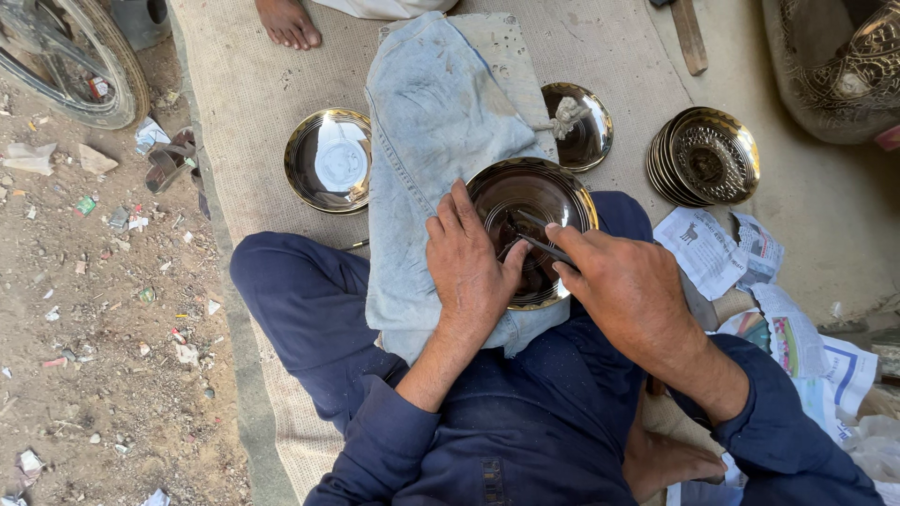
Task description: The person sits cross-legged with a brass plate on their lap and engraves decorative patterns into its surface using a small hand graver, rotating the plate as they work. Finished engraved plates are stacked nearby, and the person sets the completed plate with them at the end.
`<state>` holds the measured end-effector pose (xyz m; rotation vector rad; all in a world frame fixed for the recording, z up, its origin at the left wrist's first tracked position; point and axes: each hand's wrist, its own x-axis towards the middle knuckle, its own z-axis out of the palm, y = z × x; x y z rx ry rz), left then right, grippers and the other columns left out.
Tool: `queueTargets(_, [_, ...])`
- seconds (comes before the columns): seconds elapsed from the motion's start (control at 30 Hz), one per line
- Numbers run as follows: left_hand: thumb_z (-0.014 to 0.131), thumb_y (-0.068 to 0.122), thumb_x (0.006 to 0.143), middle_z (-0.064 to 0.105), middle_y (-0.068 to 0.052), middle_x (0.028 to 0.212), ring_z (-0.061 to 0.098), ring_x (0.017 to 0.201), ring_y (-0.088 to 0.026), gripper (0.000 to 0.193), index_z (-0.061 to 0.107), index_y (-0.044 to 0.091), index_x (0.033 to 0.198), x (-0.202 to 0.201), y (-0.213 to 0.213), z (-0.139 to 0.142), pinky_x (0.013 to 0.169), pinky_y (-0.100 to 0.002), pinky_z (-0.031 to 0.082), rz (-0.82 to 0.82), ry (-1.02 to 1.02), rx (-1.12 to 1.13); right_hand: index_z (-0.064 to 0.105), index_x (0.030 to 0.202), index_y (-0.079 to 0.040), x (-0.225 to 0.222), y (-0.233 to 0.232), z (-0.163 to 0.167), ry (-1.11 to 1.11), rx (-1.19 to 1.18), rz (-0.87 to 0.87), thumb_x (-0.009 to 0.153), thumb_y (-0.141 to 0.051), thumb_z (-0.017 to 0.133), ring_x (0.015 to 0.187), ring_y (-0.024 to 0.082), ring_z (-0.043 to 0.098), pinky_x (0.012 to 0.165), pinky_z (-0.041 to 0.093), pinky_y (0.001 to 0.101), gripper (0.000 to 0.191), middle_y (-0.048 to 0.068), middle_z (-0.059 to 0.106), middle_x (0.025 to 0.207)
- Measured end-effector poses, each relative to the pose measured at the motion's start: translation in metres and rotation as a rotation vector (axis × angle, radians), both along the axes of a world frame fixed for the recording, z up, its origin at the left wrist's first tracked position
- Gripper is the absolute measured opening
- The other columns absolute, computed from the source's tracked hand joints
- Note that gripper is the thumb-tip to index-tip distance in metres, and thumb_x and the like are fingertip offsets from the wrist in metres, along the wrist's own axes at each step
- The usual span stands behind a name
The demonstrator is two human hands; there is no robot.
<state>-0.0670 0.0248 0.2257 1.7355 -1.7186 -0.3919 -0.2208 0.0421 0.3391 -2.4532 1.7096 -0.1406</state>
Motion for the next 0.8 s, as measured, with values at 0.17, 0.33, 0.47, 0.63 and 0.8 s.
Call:
queueTargets(0.17, [0.093, 0.036, 0.065, 0.045, -0.029, 0.135, 0.050, 0.112, -0.037, 0.118, 0.025, -0.010, 0.150, 0.0004, 0.0001, 0.0004, 0.087, -0.044, 0.049, 0.003, -0.005, -0.015, 0.066, 0.125, -0.011, 0.0005, 0.0004, 0.0014, 0.011, -0.011, 0.019, 0.087, -0.024, 0.073, 0.068, 0.031, 0.071, 0.057, 0.055, 0.0440, 0.040, 0.010, 0.070, 0.078])
queueTargets(0.33, [0.093, 0.036, 0.065, 0.045, -0.029, 0.135, 0.050, 0.113, -0.037, 0.118, 0.025, -0.010, 0.150, -0.0003, 0.0004, 0.0009, 0.087, -0.044, 0.049, 0.000, 0.010, -0.012, 0.067, 0.125, -0.011, -0.0002, 0.0015, 0.0010, 0.008, -0.013, 0.020, 0.088, -0.024, 0.073, 0.066, 0.030, 0.071, 0.056, 0.055, 0.0434, 0.040, 0.010, 0.068, 0.076])
queueTargets(0.47, [0.093, 0.035, 0.065, 0.045, -0.028, 0.135, 0.050, 0.113, -0.038, 0.118, 0.026, -0.010, 0.150, -0.0005, 0.0005, 0.0010, 0.088, -0.044, 0.049, 0.000, 0.012, -0.015, 0.067, 0.125, -0.010, -0.0010, 0.0015, 0.0002, -0.006, -0.004, 0.019, 0.088, -0.023, 0.073, 0.065, 0.030, 0.071, 0.055, 0.055, 0.0430, 0.040, 0.010, 0.069, 0.077])
queueTargets(0.63, [0.093, 0.034, 0.065, 0.045, -0.028, 0.136, 0.050, 0.113, -0.037, 0.117, 0.026, -0.010, 0.150, -0.0004, 0.0002, 0.0000, 0.087, -0.044, 0.049, -0.002, 0.008, -0.020, 0.067, 0.125, -0.009, -0.0009, 0.0012, -0.0001, -0.018, -0.017, 0.030, 0.089, -0.023, 0.073, 0.066, 0.030, 0.071, 0.055, 0.054, 0.0433, 0.039, 0.010, 0.069, 0.076])
queueTargets(0.8, [0.093, 0.036, 0.065, 0.045, -0.028, 0.134, 0.050, 0.111, -0.036, 0.118, 0.025, -0.010, 0.150, -0.0001, -0.0001, -0.0017, 0.084, -0.044, 0.049, -0.005, -0.001, -0.018, 0.066, 0.126, -0.008, 0.0007, 0.0015, -0.0015, -0.006, -0.017, 0.029, 0.088, -0.023, 0.073, 0.064, 0.030, 0.070, 0.055, 0.055, 0.0430, 0.041, 0.011, 0.069, 0.076])
